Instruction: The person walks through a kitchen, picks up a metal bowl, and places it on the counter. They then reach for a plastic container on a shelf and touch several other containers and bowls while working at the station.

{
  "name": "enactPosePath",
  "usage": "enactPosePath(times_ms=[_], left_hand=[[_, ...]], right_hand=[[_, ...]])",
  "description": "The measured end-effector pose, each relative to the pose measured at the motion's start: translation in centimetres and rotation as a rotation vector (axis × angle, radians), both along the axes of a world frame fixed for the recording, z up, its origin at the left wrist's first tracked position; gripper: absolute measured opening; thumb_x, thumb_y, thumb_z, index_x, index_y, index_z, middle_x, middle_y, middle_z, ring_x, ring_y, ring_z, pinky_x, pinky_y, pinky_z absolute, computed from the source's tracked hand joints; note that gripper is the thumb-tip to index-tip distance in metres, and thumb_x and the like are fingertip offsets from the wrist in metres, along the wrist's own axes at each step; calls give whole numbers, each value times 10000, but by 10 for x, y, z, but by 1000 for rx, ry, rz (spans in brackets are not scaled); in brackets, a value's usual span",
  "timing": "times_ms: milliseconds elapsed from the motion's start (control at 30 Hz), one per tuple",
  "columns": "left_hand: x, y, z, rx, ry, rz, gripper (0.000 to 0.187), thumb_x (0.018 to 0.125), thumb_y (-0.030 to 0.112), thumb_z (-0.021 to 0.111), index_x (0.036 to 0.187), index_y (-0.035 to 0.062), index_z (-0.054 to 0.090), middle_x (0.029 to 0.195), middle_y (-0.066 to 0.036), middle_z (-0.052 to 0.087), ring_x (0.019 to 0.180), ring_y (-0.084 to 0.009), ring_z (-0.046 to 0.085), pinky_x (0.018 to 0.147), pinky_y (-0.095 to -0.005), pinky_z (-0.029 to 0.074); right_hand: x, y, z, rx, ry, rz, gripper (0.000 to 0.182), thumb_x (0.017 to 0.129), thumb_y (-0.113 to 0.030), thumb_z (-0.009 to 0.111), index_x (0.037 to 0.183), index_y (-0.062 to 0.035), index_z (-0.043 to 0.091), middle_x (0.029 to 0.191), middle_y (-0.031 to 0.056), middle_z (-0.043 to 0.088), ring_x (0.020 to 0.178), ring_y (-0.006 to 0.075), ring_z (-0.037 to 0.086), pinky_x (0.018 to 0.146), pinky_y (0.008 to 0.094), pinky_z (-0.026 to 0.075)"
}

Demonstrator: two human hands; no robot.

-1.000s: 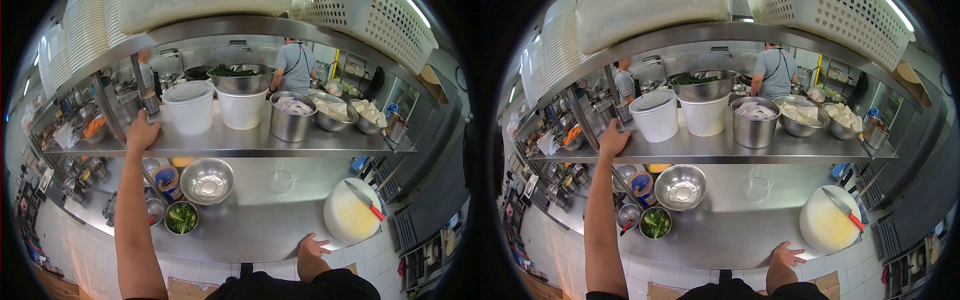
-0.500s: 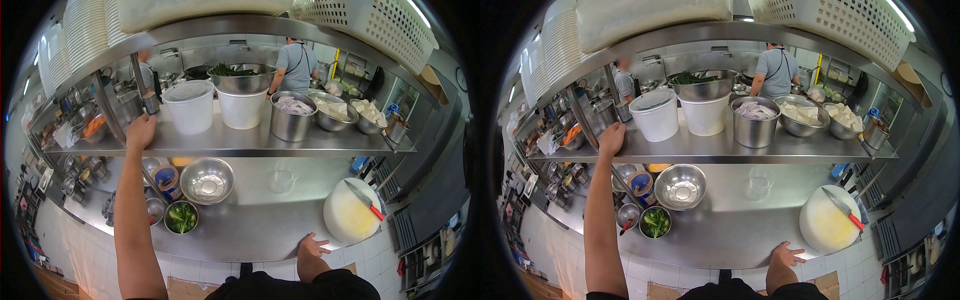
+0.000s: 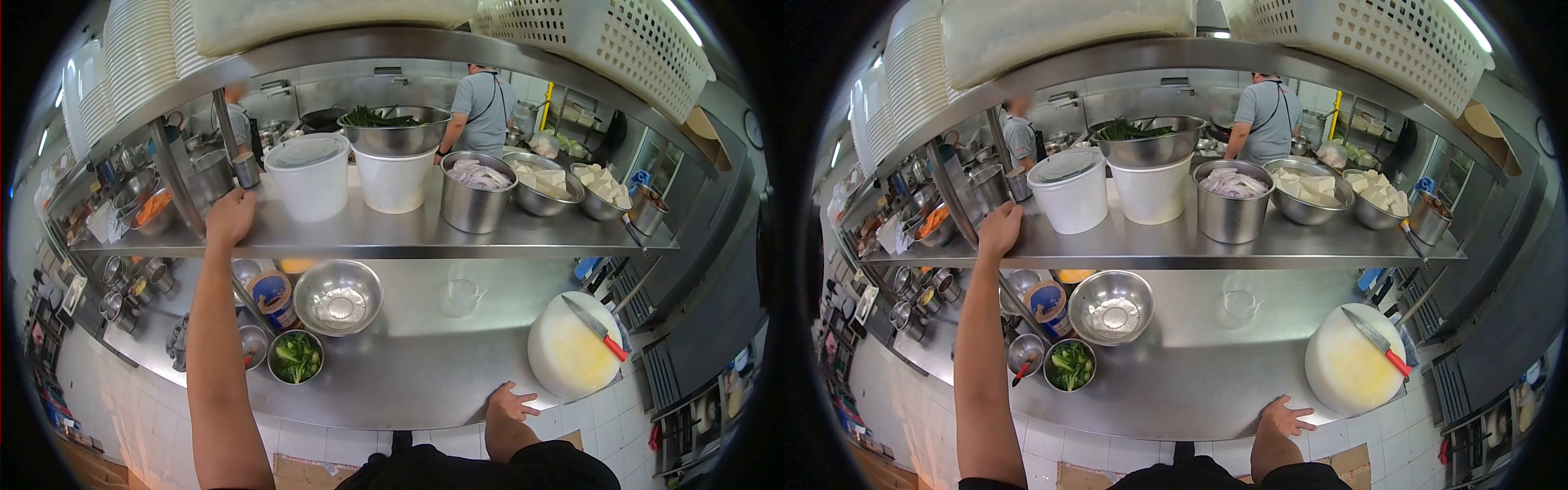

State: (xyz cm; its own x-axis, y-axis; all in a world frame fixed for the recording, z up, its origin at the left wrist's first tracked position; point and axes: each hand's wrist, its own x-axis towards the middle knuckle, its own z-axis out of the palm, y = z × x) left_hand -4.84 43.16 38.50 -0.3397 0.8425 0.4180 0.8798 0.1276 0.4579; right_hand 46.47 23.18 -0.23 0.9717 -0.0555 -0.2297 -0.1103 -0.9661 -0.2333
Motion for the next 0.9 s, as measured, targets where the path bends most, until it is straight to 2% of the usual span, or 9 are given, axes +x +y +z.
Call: enactPosePath(times_ms=[267, 333, 400, 533, 633, 700, 733, 800, 900], left_hand=[[0, -1, -5, 83, 97, 43, 501, 850, 448, 526, 1167, 90, 673, 1128, -208, 704, 1130, -390, 635, 968, -462, 473], [-3, 3, 0, -32, 33, 10, 492, 834, 428, 554, 1187, 103, 661, 1119, -220, 704, 1120, -390, 639, 961, -460, 478], [-3, 2, 1, -38, 26, 4, 509, 822, 437, 564, 1193, 101, 657, 1118, -225, 704, 1119, -388, 640, 961, -456, 479], [7, -9, 5, -50, 134, 4, 603, 766, 475, 593, 1230, 93, 636, 1122, -234, 702, 1120, -387, 644, 962, -445, 481], [6, -8, 4, -19, 86, -1, 688, 713, 492, 619, 1273, 92, 609, 1124, -245, 700, 1113, -395, 648, 962, -438, 483], [2, -3, 2, 2, 62, -1, 705, 701, 492, 628, 1284, 96, 600, 1124, -249, 698, 1106, -400, 650, 958, -439, 485], [1, -1, 2, 23, 38, -1, 723, 689, 492, 636, 1294, 100, 592, 1124, -253, 697, 1100, -404, 652, 955, -439, 487], [6, -7, 3, 2, 79, -2, 715, 692, 500, 637, 1284, 101, 597, 1124, -252, 698, 1098, -404, 653, 953, -441, 487], [2, -3, 3, -30, 94, -8, 713, 690, 511, 642, 1270, 99, 599, 1114, -248, 701, 1089, -403, 656, 945, -447, 488]], right_hand=[[0, -1, 2, -7, 11, -1, 868, 921, -617, 425, 1612, -177, 135, 1621, 335, 34, 1235, 471, 537, 1028, 510, 445], [0, -2, 2, -10, 13, -1, 867, 922, -620, 421, 1612, -179, 136, 1622, 335, 37, 1238, 471, 538, 1039, 508, 436], [4, -1, -9, -5, -4, 5, 890, 917, -585, 470, 1612, -156, 115, 1611, 351, -1, 1219, 462, 509, 927, 538, 523], [6, 0, -12, 1, -14, -3, 890, 915, -586, 471, 1612, -156, 121, 1610, 352, 0, 1216, 460, 510, 928, 550, 519], [1, -1, 0, 4, -14, -4, 894, 911, -584, 476, 1612, -156, 120, 1610, 348, 4, 1207, 455, 513, 913, 551, 526], [-4, -2, 11, 27, 35, -10, 872, 916, -618, 436, 1609, -181, 139, 1621, 328, 50, 1272, 486, 506, 1039, 525, 433], [-2, -2, 7, 27, 35, -11, 872, 916, -618, 436, 1609, -181, 139, 1621, 328, 50, 1272, 486, 506, 1039, 525, 433], [2, -1, -6, 15, -15, -6, 897, 903, -578, 480, 1610, -158, 124, 1613, 340, 11, 1195, 443, 518, 882, 547, 543], [4, 0, -11, -3, -22, -4, 899, 902, -579, 480, 1611, -160, 119, 1613, 341, 13, 1189, 440, 522, 883, 552, 541]])
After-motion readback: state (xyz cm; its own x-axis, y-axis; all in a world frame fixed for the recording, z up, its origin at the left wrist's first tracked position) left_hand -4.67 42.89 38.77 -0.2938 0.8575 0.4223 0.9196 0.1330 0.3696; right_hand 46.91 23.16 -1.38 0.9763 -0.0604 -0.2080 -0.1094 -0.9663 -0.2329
